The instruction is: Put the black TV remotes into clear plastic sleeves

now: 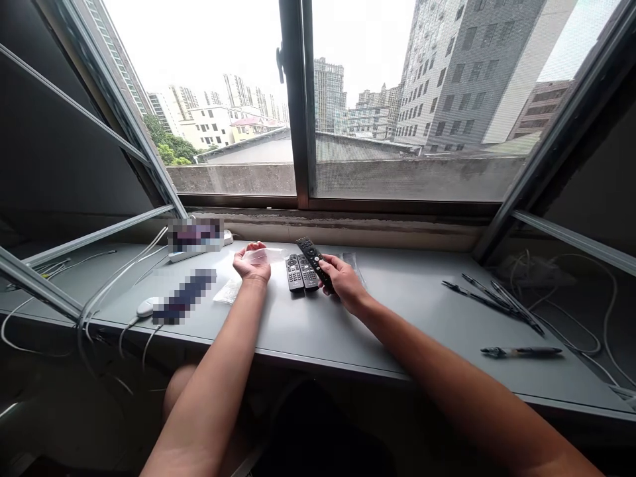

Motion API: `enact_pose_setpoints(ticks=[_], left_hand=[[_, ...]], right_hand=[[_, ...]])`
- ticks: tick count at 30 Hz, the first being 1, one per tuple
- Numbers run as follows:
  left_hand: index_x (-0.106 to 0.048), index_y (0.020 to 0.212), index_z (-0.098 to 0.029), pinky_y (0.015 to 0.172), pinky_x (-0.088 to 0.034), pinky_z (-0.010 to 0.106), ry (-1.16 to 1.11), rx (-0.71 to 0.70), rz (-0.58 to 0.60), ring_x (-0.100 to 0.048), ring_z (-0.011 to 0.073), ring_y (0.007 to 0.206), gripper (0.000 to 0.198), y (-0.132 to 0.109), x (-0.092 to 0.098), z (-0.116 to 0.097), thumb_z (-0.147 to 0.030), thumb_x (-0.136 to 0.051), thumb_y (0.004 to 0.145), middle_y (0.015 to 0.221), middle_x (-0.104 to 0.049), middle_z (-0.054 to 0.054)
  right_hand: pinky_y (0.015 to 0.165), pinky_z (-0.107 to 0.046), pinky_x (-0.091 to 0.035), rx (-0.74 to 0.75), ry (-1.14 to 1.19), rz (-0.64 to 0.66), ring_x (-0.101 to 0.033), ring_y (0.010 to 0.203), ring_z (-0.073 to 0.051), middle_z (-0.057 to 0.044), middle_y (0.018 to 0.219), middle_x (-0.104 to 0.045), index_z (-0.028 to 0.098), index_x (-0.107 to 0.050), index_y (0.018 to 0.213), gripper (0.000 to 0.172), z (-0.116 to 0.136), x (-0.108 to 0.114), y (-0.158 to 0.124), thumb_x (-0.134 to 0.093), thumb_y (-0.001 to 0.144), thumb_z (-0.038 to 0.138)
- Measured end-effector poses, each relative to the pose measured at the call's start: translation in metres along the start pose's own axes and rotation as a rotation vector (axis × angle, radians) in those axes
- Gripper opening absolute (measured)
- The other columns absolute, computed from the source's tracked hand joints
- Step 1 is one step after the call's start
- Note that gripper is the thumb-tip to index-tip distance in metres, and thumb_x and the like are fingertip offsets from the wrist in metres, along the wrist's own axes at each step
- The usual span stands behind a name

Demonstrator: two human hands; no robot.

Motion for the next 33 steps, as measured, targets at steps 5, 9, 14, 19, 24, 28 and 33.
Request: enact_pose_setpoints(ticks=[5,9,14,19,24,28,33], left_hand=[[-0.053,0.084,-0.019,0.077,-0.062,0.029,-0.017,0.0,-0.013,-0.06,0.0121,0.067,0.009,0.001,0.002,0.0,-0.019,-0.047,0.09,0.076,-0.056,0.001],[-0.053,0.084,-0.019,0.077,-0.062,0.029,0.012,-0.013,-0.022,-0.06,0.0118,0.066,0.01,0.0,0.001,-0.001,-0.019,-0.045,0.091,0.077,-0.056,0.002],[-0.052,0.086,-0.019,0.077,-0.063,0.03,0.022,-0.023,-0.032,-0.061,0.0121,0.067,0.011,0.0,0.001,-0.002,-0.019,-0.044,0.093,0.077,-0.056,0.002],[-0.052,0.086,-0.019,0.077,-0.063,0.029,0.003,-0.013,-0.029,-0.061,0.012,0.067,0.012,0.0,0.001,-0.002,-0.021,-0.044,0.094,0.078,-0.056,0.002],[-0.053,0.086,-0.019,0.077,-0.063,0.03,0.004,-0.007,-0.009,-0.061,0.0128,0.067,0.011,0.0,0.001,-0.001,-0.02,-0.045,0.093,0.076,-0.055,0.002],[-0.054,0.086,-0.019,0.077,-0.063,0.031,0.0,-0.024,-0.018,-0.061,0.0132,0.067,0.011,0.0,0.001,-0.001,-0.02,-0.045,0.094,0.076,-0.056,0.002],[-0.054,0.086,-0.019,0.077,-0.063,0.03,-0.016,-0.007,-0.015,-0.06,0.0126,0.066,0.014,-0.001,-0.001,-0.001,-0.02,-0.044,0.094,0.075,-0.056,0.002]], right_hand=[[0.05,-0.027,-0.048,-0.014,0.093,0.048,-0.061,0.065,-0.017,0.0,0.079,-0.065,0.02,-0.062,0.131,0.05,-0.002,0.0,0.002,-0.077,0.088,0.041],[0.045,-0.025,-0.042,0.018,0.01,0.081,-0.057,0.057,-0.015,0.001,0.075,-0.064,0.022,-0.064,0.134,0.052,0.001,-0.003,-0.004,-0.076,0.09,0.046],[0.04,-0.024,-0.035,0.021,-0.105,0.085,-0.055,0.051,-0.014,0.002,0.066,-0.062,0.02,-0.068,0.13,0.052,0.003,-0.006,-0.008,-0.075,0.09,0.053],[0.039,-0.023,-0.033,0.015,-0.074,0.068,-0.052,0.049,-0.012,0.003,0.066,-0.061,0.02,-0.068,0.127,0.052,0.002,-0.004,-0.007,-0.075,0.09,0.055],[0.038,-0.023,-0.033,0.038,-0.058,0.033,-0.053,0.048,-0.011,0.002,0.075,-0.065,0.02,-0.068,0.125,0.051,0.002,-0.001,-0.005,-0.076,0.089,0.055],[0.039,-0.024,-0.035,0.043,-0.113,0.045,-0.054,0.047,-0.011,0.001,0.075,-0.066,0.02,-0.07,0.122,0.049,0.004,-0.001,-0.006,-0.075,0.089,0.057],[0.042,-0.025,-0.039,0.081,-0.189,0.061,-0.054,0.047,-0.012,0.0,0.074,-0.069,0.019,-0.073,0.12,0.047,0.008,-0.004,-0.01,-0.074,0.091,0.056]])
Point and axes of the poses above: each hand's wrist, its own y-axis towards the middle knuckle, its own x-axis out of the back of the hand, z = x × y, the point moved 3 cm from there along y, towards the middle knuckle
